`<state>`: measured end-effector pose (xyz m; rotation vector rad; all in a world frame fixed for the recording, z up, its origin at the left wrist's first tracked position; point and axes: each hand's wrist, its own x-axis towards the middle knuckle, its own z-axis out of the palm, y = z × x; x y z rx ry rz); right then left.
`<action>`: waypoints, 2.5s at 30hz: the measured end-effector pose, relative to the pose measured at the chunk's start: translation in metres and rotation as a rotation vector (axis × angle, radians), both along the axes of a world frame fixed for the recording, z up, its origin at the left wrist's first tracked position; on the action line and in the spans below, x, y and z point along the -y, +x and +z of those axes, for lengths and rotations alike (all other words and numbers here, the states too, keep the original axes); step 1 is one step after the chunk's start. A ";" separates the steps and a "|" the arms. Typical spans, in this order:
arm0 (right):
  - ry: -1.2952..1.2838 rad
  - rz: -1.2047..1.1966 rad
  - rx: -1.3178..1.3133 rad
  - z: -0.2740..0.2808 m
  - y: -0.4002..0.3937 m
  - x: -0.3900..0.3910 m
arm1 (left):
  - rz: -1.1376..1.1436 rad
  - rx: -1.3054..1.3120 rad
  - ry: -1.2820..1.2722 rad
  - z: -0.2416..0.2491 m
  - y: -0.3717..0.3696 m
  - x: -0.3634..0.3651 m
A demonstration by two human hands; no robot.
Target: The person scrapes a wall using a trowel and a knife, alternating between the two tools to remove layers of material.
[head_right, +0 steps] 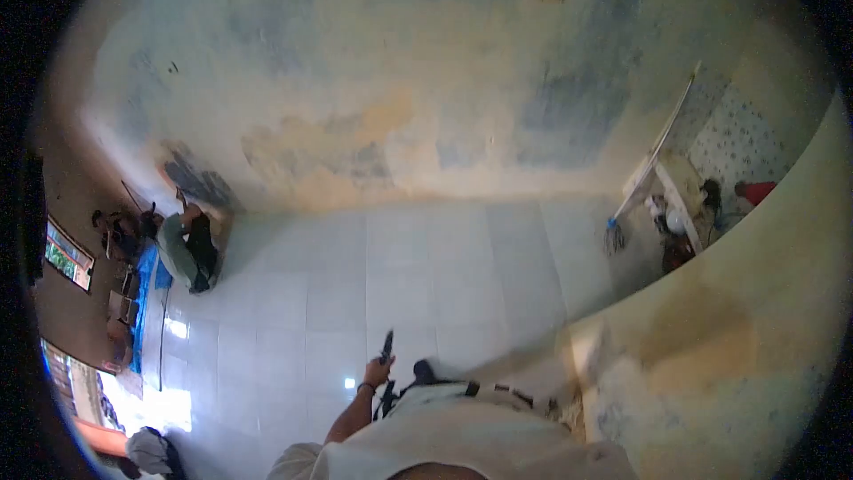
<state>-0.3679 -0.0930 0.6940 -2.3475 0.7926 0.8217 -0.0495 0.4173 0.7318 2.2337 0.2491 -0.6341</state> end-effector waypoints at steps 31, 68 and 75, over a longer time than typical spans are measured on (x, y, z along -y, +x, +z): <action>0.162 -0.368 0.196 0.052 0.486 -0.003 | 0.027 -0.082 0.132 -0.009 0.287 -0.008; -0.042 -0.023 0.128 0.072 0.819 -0.041 | -0.076 -0.173 0.183 -0.043 0.598 -0.012; -0.023 0.071 -0.204 -0.090 0.948 -0.061 | -0.163 -0.189 0.151 -0.147 0.662 0.033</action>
